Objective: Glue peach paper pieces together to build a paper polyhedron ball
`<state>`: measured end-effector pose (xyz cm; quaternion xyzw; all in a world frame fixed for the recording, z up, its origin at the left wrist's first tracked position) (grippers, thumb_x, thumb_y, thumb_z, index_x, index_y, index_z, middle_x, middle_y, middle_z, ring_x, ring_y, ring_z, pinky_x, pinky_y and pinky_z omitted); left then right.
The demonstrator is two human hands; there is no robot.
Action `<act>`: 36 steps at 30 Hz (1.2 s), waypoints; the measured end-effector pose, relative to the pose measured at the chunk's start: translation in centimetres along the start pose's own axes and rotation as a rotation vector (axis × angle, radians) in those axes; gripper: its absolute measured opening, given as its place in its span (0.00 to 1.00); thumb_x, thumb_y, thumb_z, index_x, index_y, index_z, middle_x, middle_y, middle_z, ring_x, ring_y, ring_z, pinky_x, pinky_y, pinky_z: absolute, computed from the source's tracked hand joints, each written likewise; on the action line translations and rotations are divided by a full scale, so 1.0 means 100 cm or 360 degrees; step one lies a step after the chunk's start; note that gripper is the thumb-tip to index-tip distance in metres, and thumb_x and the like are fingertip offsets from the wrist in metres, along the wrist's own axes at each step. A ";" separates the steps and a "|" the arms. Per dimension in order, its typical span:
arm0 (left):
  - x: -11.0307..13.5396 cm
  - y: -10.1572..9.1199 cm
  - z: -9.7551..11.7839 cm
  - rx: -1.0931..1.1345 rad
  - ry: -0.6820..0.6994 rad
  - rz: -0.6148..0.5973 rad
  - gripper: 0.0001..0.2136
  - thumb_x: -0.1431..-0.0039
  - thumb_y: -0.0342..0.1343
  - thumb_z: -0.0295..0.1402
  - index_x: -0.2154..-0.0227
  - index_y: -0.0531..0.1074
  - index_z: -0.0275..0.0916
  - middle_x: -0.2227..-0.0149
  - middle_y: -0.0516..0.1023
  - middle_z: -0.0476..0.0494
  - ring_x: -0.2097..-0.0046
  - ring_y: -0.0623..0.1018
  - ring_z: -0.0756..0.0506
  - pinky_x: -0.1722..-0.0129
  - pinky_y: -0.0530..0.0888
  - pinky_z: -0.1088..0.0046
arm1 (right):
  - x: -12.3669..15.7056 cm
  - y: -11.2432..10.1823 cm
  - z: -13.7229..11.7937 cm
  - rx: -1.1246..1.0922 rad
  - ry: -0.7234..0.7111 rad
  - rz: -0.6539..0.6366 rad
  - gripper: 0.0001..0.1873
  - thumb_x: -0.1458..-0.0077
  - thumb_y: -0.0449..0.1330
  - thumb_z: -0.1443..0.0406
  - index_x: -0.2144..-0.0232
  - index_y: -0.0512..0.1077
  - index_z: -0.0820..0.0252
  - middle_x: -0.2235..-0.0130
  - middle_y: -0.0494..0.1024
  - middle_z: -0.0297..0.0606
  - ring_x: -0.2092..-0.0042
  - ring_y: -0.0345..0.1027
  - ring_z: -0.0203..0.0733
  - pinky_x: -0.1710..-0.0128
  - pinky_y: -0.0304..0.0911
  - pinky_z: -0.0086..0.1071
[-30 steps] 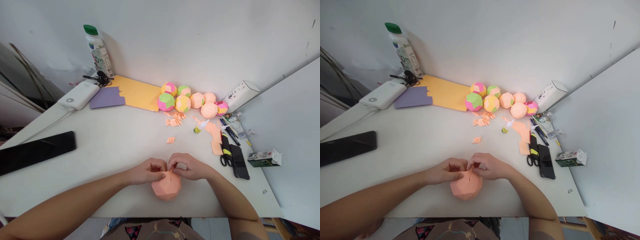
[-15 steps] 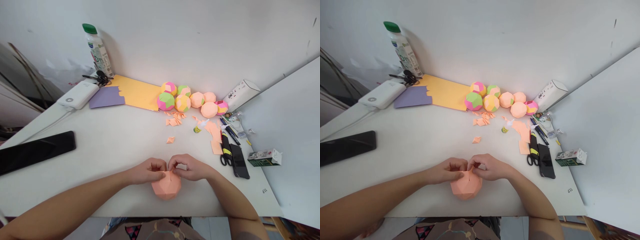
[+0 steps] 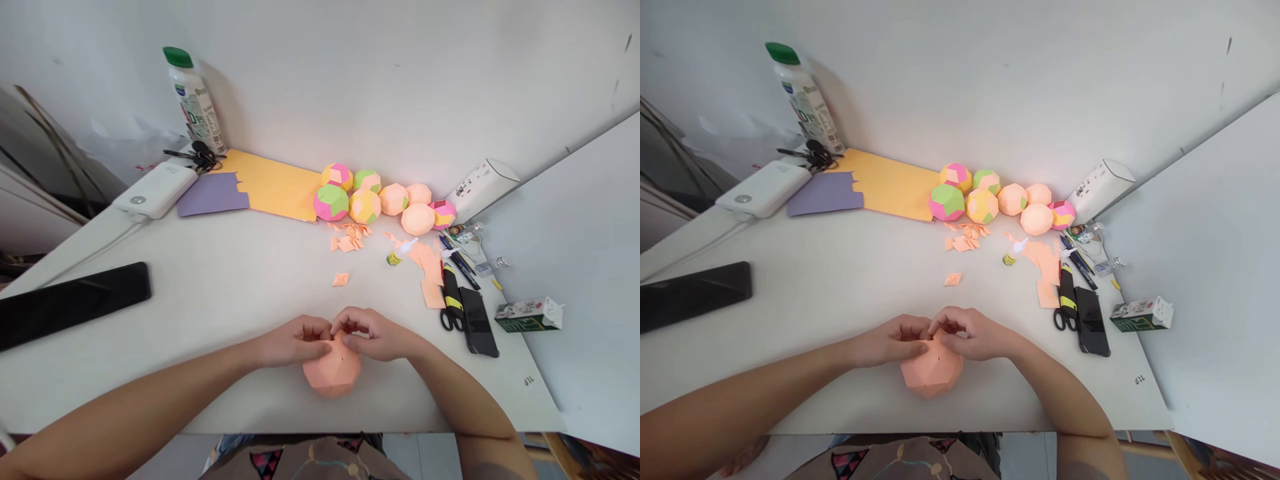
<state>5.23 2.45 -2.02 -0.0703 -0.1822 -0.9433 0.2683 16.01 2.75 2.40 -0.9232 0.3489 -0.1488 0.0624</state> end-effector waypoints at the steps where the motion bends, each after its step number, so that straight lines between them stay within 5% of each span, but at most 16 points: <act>1: 0.000 0.000 0.001 -0.0002 0.0007 0.0003 0.15 0.48 0.57 0.42 0.78 0.61 0.37 0.74 0.62 0.52 0.73 0.61 0.52 0.73 0.58 0.76 | 0.000 -0.001 0.000 -0.0039 0.0022 0.0015 0.10 0.42 0.54 0.68 0.57 0.67 0.59 0.58 0.72 0.39 0.58 0.66 0.37 0.57 0.63 0.34; 7: -0.001 -0.001 0.006 0.0023 0.0075 -0.0007 0.16 0.45 0.56 0.42 0.79 0.61 0.36 0.75 0.60 0.53 0.73 0.59 0.52 0.73 0.56 0.76 | 0.003 -0.013 0.012 -0.0102 0.0247 0.0113 0.18 0.42 0.58 0.58 0.51 0.65 0.56 0.50 0.69 0.42 0.50 0.64 0.42 0.53 0.63 0.38; 12: -0.001 -0.001 0.005 0.0091 0.0097 -0.0006 0.17 0.45 0.56 0.44 0.78 0.61 0.36 0.75 0.61 0.52 0.72 0.61 0.52 0.72 0.57 0.76 | 0.001 -0.019 0.023 -0.0214 0.0380 0.0122 0.18 0.44 0.58 0.52 0.59 0.70 0.59 0.55 0.72 0.41 0.55 0.66 0.41 0.57 0.63 0.35; 19: -0.002 0.000 0.005 0.0133 0.0093 -0.0041 0.17 0.47 0.59 0.45 0.77 0.65 0.35 0.74 0.62 0.52 0.72 0.62 0.52 0.72 0.58 0.76 | -0.005 -0.010 0.019 -0.0429 0.0332 -0.0001 0.18 0.46 0.60 0.54 0.75 0.66 0.63 0.58 0.71 0.39 0.62 0.64 0.36 0.64 0.58 0.30; 36: -0.002 0.002 0.002 0.0053 0.0082 -0.0122 0.17 0.45 0.58 0.44 0.78 0.63 0.36 0.75 0.59 0.53 0.72 0.61 0.52 0.73 0.58 0.76 | -0.005 -0.001 0.020 -0.0284 0.0383 0.0014 0.19 0.49 0.61 0.52 0.75 0.68 0.62 0.60 0.69 0.37 0.62 0.63 0.37 0.63 0.57 0.31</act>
Point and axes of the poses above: each hand's wrist, its own x-axis away from the middle knuckle, its own y-axis out of the palm, z = x × y, the point moved 7 cm from there along -x, towards the middle knuckle
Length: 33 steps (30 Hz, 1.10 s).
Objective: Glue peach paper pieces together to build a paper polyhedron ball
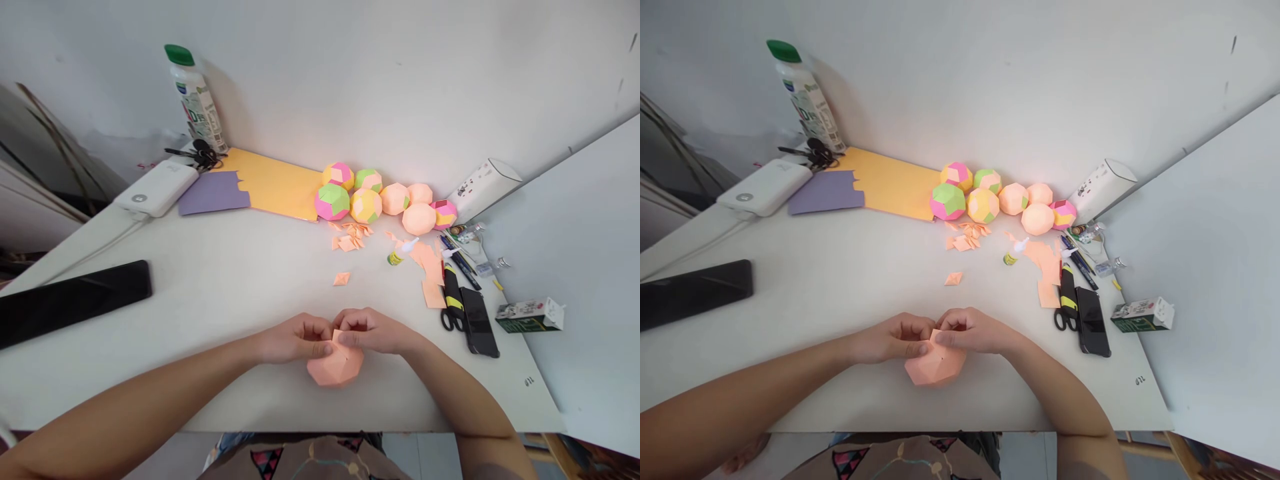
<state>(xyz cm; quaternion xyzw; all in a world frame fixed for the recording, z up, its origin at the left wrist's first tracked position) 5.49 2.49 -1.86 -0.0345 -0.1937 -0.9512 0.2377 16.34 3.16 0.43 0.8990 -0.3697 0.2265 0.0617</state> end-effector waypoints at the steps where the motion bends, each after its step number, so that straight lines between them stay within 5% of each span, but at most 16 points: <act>1: 0.000 0.000 0.000 -0.0007 0.0003 0.0003 0.17 0.45 0.58 0.44 0.78 0.63 0.36 0.75 0.59 0.53 0.72 0.61 0.52 0.73 0.57 0.76 | 0.000 0.001 -0.001 0.0007 0.0003 0.0005 0.19 0.49 0.61 0.51 0.75 0.68 0.62 0.60 0.69 0.37 0.62 0.63 0.37 0.63 0.57 0.31; 26: 0.000 -0.004 0.000 0.0040 -0.0026 0.0118 0.18 0.49 0.60 0.45 0.78 0.64 0.35 0.75 0.62 0.52 0.72 0.61 0.52 0.72 0.57 0.76 | -0.001 0.005 0.003 -0.0134 -0.0071 0.0211 0.20 0.48 0.61 0.52 0.77 0.66 0.62 0.62 0.68 0.36 0.67 0.61 0.33 0.69 0.56 0.28; 33: 0.000 -0.004 0.007 0.0011 0.0014 0.0230 0.20 0.42 0.51 0.48 0.77 0.67 0.35 0.75 0.63 0.52 0.72 0.62 0.51 0.71 0.60 0.75 | 0.000 0.003 -0.004 -0.0061 -0.0089 0.0315 0.20 0.49 0.61 0.53 0.80 0.64 0.61 0.62 0.68 0.36 0.69 0.60 0.33 0.71 0.56 0.29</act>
Point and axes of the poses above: each hand's wrist, its own x-axis away from the middle knuckle, its own y-axis out of the palm, z = x × y, the point moved 7 cm from there along -x, towards the middle knuckle
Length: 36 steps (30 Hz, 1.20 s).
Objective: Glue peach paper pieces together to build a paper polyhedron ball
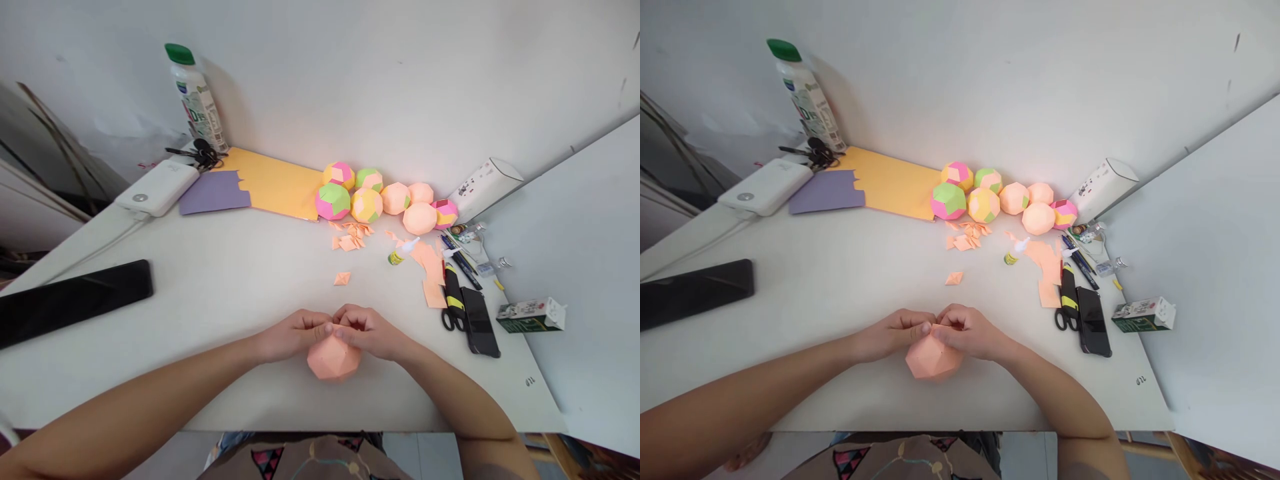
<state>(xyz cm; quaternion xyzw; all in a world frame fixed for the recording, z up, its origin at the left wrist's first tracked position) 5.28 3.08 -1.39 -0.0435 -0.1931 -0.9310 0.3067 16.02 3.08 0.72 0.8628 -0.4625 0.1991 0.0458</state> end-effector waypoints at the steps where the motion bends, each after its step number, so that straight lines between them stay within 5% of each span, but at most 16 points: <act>1: 0.000 -0.001 0.002 -0.0002 0.0026 0.0049 0.20 0.40 0.49 0.49 0.76 0.68 0.35 0.74 0.65 0.51 0.71 0.64 0.50 0.70 0.62 0.74 | 0.000 -0.001 -0.002 0.0016 -0.0006 0.0030 0.19 0.49 0.62 0.53 0.80 0.64 0.61 0.61 0.68 0.37 0.68 0.61 0.33 0.70 0.57 0.30; 5: 0.002 -0.016 0.004 0.0052 0.0182 0.0376 0.18 0.37 0.45 0.47 0.62 0.71 0.37 0.59 0.72 0.44 0.57 0.70 0.44 0.56 0.66 0.69 | 0.003 -0.013 -0.014 -0.0059 -0.0130 0.0240 0.18 0.49 0.61 0.54 0.79 0.66 0.60 0.56 0.69 0.40 0.60 0.65 0.40 0.61 0.61 0.35; 9: 0.005 -0.032 -0.003 0.0161 0.0164 0.0654 0.19 0.39 0.50 0.46 0.51 0.64 0.41 0.48 0.69 0.40 0.48 0.68 0.41 0.49 0.66 0.62 | 0.012 -0.029 -0.030 -0.0145 -0.0395 0.0537 0.18 0.47 0.60 0.53 0.80 0.68 0.59 0.60 0.70 0.41 0.58 0.65 0.43 0.58 0.61 0.38; 13: 0.001 -0.020 -0.001 0.0355 0.0191 0.0393 0.22 0.39 0.51 0.45 0.46 0.62 0.42 0.41 0.64 0.37 0.43 0.67 0.37 0.45 0.65 0.56 | 0.019 -0.036 -0.038 -0.0115 -0.0564 0.0719 0.18 0.46 0.59 0.52 0.79 0.68 0.58 0.62 0.70 0.40 0.59 0.65 0.44 0.59 0.61 0.38; 18: -0.001 0.002 0.004 0.0495 0.0114 0.0041 0.24 0.39 0.53 0.42 0.42 0.60 0.43 0.40 0.63 0.37 0.41 0.66 0.36 0.44 0.66 0.53 | 0.016 -0.027 -0.032 -0.0157 -0.0559 0.0625 0.17 0.45 0.59 0.53 0.79 0.68 0.58 0.62 0.70 0.39 0.60 0.65 0.43 0.60 0.61 0.37; 36: 0.000 -0.010 0.006 0.0496 0.0164 0.0290 0.29 0.44 0.59 0.40 0.41 0.56 0.48 0.37 0.59 0.38 0.40 0.64 0.35 0.44 0.65 0.53 | 0.005 -0.016 -0.013 -0.0388 -0.0324 0.0375 0.20 0.43 0.53 0.49 0.63 0.74 0.58 0.60 0.73 0.38 0.59 0.64 0.41 0.57 0.59 0.34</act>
Point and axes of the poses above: each hand's wrist, its own x-axis away from the middle knuckle, its own y-axis out of the palm, z = x × y, the point moved 7 cm from there along -x, towards the middle knuckle
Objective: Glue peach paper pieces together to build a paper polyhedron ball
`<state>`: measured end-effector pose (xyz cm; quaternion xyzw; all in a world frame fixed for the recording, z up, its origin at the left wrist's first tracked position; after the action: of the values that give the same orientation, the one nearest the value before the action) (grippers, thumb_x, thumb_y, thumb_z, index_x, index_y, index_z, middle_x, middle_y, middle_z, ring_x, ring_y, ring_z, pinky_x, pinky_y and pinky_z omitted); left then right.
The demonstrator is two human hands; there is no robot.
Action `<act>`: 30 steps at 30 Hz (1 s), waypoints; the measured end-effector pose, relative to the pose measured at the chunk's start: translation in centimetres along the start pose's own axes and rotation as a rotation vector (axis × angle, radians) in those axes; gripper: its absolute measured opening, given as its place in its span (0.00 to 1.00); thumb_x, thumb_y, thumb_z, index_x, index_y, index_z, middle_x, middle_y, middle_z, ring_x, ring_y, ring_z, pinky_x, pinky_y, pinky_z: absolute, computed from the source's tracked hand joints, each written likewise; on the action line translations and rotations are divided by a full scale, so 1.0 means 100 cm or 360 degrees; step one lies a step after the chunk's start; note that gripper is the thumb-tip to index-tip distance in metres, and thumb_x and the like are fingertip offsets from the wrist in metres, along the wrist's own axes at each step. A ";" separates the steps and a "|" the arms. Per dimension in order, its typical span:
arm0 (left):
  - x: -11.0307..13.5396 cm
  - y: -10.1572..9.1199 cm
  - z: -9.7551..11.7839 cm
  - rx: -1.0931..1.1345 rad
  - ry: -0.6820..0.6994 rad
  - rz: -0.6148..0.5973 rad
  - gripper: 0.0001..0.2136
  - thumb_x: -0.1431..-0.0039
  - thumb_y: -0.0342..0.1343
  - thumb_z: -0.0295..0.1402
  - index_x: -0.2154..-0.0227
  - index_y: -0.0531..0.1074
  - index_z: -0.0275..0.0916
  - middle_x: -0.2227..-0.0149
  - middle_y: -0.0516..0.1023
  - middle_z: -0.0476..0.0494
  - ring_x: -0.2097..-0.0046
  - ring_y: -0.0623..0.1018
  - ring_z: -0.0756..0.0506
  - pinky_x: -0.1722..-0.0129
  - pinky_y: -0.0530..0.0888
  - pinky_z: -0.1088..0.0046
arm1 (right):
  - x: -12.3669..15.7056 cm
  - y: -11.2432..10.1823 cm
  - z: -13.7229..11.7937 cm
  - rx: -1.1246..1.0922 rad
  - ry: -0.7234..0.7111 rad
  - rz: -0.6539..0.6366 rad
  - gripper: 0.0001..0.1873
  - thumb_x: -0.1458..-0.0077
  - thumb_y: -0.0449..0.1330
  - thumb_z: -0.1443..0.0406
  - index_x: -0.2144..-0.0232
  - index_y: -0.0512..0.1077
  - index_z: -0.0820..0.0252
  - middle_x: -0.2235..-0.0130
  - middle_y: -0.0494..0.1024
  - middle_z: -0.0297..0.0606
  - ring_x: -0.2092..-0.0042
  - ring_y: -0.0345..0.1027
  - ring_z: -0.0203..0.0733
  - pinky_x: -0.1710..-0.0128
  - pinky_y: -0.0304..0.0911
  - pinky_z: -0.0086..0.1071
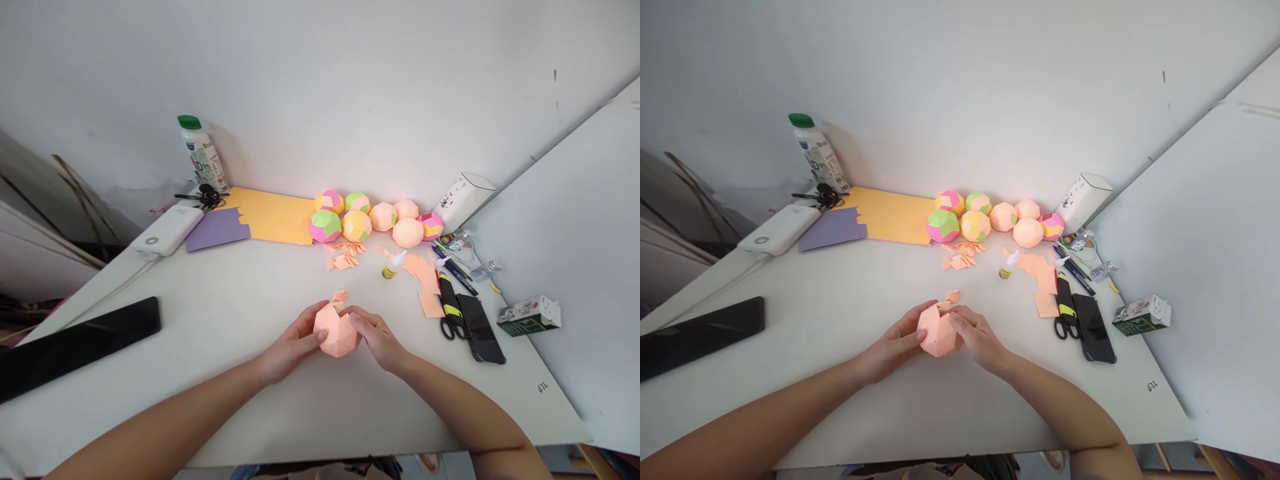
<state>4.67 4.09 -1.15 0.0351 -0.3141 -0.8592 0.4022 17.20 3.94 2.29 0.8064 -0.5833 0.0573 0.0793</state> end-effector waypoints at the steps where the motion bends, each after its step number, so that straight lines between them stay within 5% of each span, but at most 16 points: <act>1: 0.000 0.002 0.001 0.0037 -0.0017 -0.0033 0.27 0.43 0.58 0.40 0.41 0.57 0.48 0.37 0.60 0.37 0.40 0.65 0.35 0.46 0.66 0.53 | 0.000 0.002 0.000 -0.0016 0.0000 -0.0055 0.23 0.41 0.50 0.48 0.62 0.74 0.59 0.60 0.74 0.39 0.59 0.65 0.41 0.57 0.59 0.35; 5: 0.001 0.013 0.006 0.0157 -0.0040 -0.0225 0.21 0.39 0.51 0.39 0.44 0.61 0.43 0.41 0.65 0.35 0.43 0.68 0.33 0.51 0.69 0.54 | 0.002 0.014 -0.004 -0.0046 -0.0048 -0.0335 0.34 0.37 0.37 0.46 0.58 0.75 0.62 0.57 0.76 0.42 0.56 0.67 0.44 0.54 0.59 0.38; 8: 0.001 0.020 0.008 0.0244 -0.0052 -0.0358 0.19 0.37 0.47 0.38 0.45 0.64 0.39 0.42 0.66 0.34 0.44 0.68 0.33 0.52 0.68 0.57 | 0.004 0.015 -0.013 -0.0013 -0.0158 -0.0362 0.35 0.36 0.34 0.47 0.56 0.74 0.61 0.55 0.75 0.43 0.53 0.67 0.44 0.49 0.57 0.40; 11: 0.000 0.020 0.007 0.0359 -0.0056 -0.0393 0.20 0.38 0.44 0.38 0.45 0.64 0.39 0.42 0.66 0.35 0.44 0.67 0.33 0.53 0.67 0.58 | 0.006 0.009 -0.023 0.0067 -0.0344 -0.0203 0.32 0.36 0.37 0.48 0.57 0.74 0.61 0.57 0.76 0.44 0.55 0.68 0.44 0.50 0.59 0.40; 15: -0.002 0.006 -0.001 0.0485 -0.0109 -0.0294 0.22 0.42 0.46 0.40 0.46 0.66 0.38 0.47 0.70 0.35 0.47 0.69 0.34 0.53 0.67 0.58 | 0.008 -0.011 -0.027 0.0319 -0.0587 0.0267 0.25 0.39 0.46 0.48 0.69 0.72 0.60 0.68 0.73 0.40 0.65 0.67 0.41 0.61 0.61 0.36; 19: -0.005 -0.010 0.000 0.0345 -0.0025 -0.0127 0.24 0.48 0.53 0.36 0.46 0.65 0.43 0.46 0.69 0.38 0.44 0.65 0.33 0.52 0.67 0.57 | 0.000 -0.031 -0.007 0.0440 -0.0419 0.0569 0.28 0.42 0.49 0.45 0.83 0.61 0.58 0.80 0.61 0.31 0.76 0.54 0.35 0.73 0.53 0.32; 24: -0.004 -0.015 0.009 -0.0047 0.0298 0.0001 0.28 0.47 0.58 0.36 0.43 0.58 0.50 0.44 0.65 0.39 0.40 0.62 0.32 0.49 0.66 0.56 | -0.019 -0.042 0.020 0.0368 -0.0187 0.0460 0.32 0.43 0.48 0.43 0.88 0.59 0.58 0.84 0.61 0.32 0.79 0.55 0.33 0.76 0.52 0.31; 30: 0.009 -0.022 0.011 -0.0855 0.0688 0.0292 0.29 0.42 0.56 0.33 0.40 0.50 0.51 0.40 0.57 0.39 0.39 0.59 0.37 0.41 0.60 0.54 | -0.029 -0.039 0.040 0.0268 0.0000 0.0179 0.33 0.44 0.43 0.39 0.68 0.72 0.60 0.83 0.66 0.31 0.80 0.62 0.36 0.79 0.58 0.30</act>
<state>2.29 5.09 -1.29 0.0807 0.0135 -0.8442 0.5298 19.96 7.05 -2.36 0.7761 -0.6208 0.1105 0.0080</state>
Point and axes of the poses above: each hand's wrist, its own x-axis away from the middle knuckle, its own y-axis out of the palm, z = x × y, the point moved 7 cm from there along -x, towards the middle knuckle
